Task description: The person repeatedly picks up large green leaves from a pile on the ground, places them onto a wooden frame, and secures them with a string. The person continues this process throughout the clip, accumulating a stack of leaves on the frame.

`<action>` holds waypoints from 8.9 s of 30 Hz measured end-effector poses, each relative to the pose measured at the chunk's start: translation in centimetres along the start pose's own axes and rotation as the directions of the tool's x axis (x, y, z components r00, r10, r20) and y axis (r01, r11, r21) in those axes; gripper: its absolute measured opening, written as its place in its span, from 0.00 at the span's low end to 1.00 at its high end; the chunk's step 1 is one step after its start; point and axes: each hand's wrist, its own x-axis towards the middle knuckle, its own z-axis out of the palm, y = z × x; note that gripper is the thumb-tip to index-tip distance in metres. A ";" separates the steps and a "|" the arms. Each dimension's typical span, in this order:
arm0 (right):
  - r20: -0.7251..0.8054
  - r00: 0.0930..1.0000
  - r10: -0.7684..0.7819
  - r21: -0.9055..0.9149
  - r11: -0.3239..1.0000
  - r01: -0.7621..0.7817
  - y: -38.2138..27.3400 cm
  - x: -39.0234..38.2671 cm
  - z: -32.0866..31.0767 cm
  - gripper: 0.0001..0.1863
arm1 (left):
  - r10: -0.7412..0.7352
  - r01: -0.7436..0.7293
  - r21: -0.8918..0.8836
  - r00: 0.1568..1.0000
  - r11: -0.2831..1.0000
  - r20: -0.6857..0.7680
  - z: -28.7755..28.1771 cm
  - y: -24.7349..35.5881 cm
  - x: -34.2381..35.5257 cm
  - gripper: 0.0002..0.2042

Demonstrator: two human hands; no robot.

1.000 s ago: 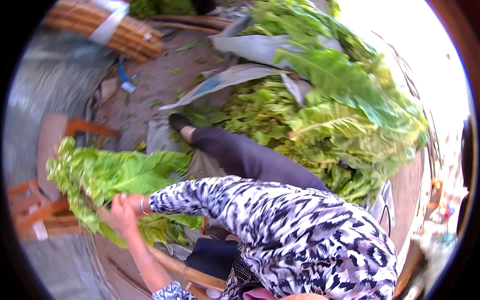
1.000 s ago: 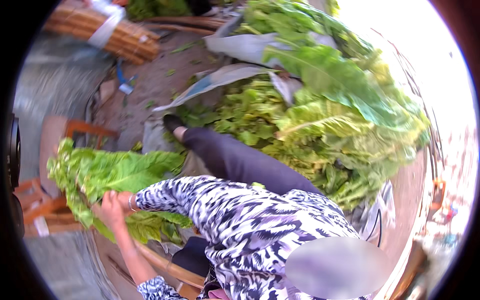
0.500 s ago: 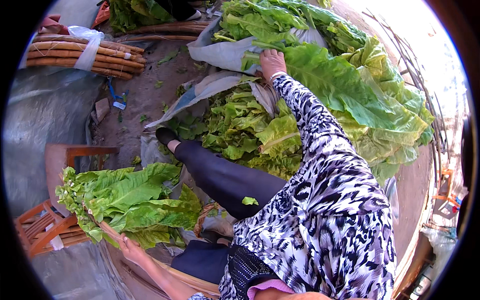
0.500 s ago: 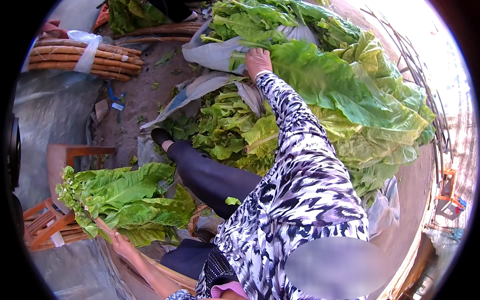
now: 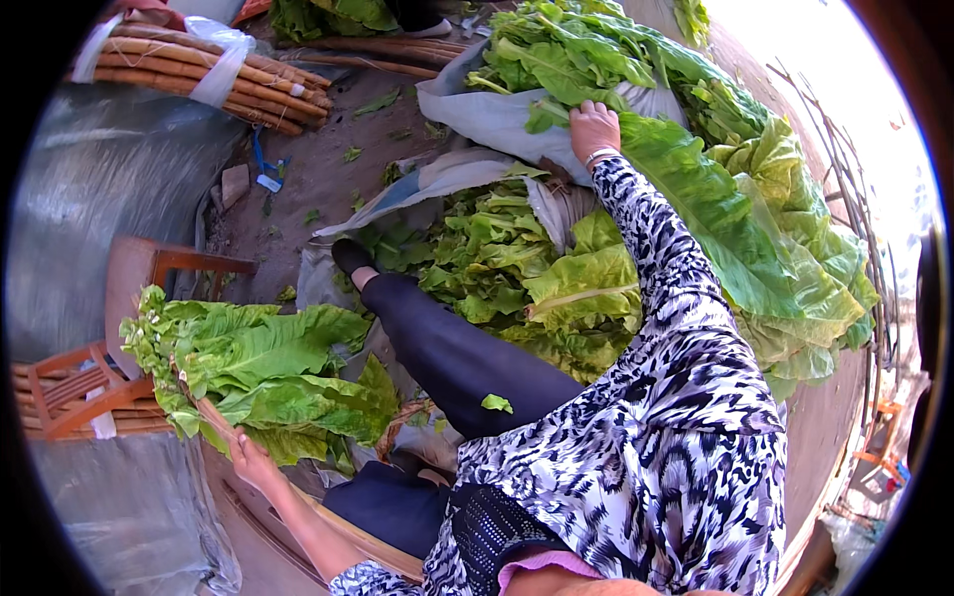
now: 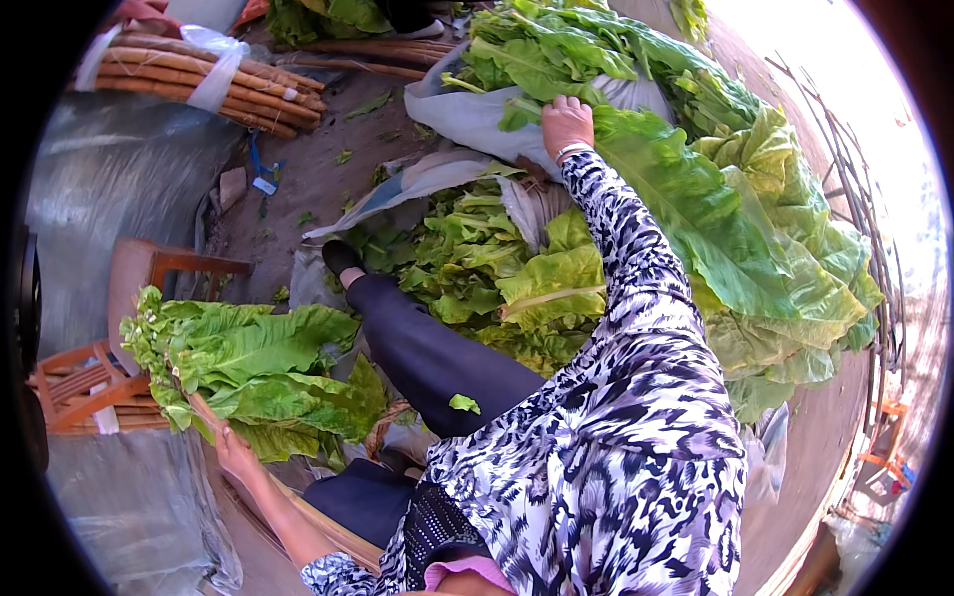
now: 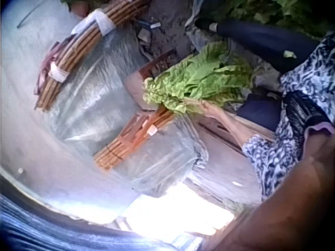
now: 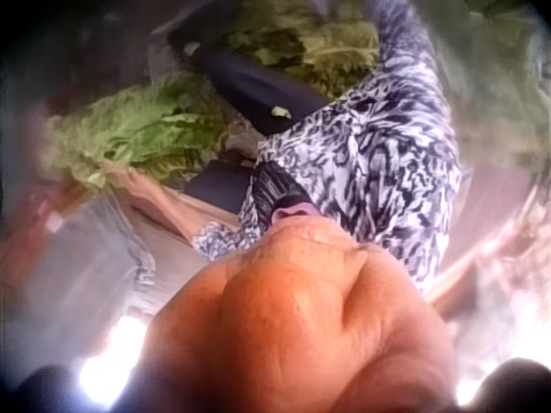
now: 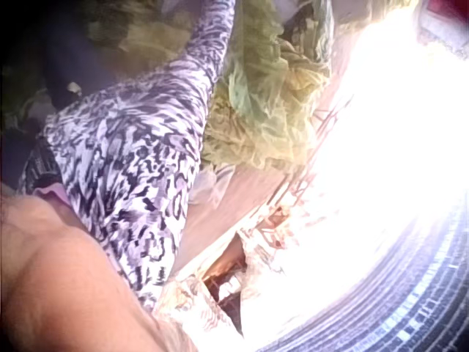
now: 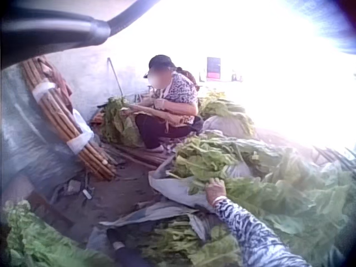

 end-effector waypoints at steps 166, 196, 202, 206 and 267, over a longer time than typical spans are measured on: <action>-0.107 0.606 -0.788 0.986 -0.007 0.165 -62.1 -21.7 -23.9 0.22 | -0.119 0.113 0.049 0.980 0.992 0.158 -8.0 8.8 3.1 0.08; 0.222 0.933 -0.285 0.336 0.920 0.201 13.1 -24.4 -4.3 0.11 | -0.268 0.244 -0.308 0.963 0.920 -0.035 -0.4 13.8 -27.7 0.16; 0.246 0.969 -0.018 0.437 0.894 -0.094 14.2 -14.6 -9.6 0.08 | -0.267 0.249 -0.323 0.964 0.913 -0.012 -2.1 11.8 -26.8 0.14; 0.188 0.947 0.261 0.623 0.714 -0.320 19.8 -10.7 -10.0 0.16 | -0.205 0.209 -0.229 0.978 0.951 0.040 -1.7 11.0 -24.4 0.13; 0.574 0.658 -0.487 0.665 0.746 -0.028 16.1 -9.9 -9.0 0.17 | -0.241 0.294 -0.311 0.950 0.904 0.198 -0.4 12.0 -27.3 0.11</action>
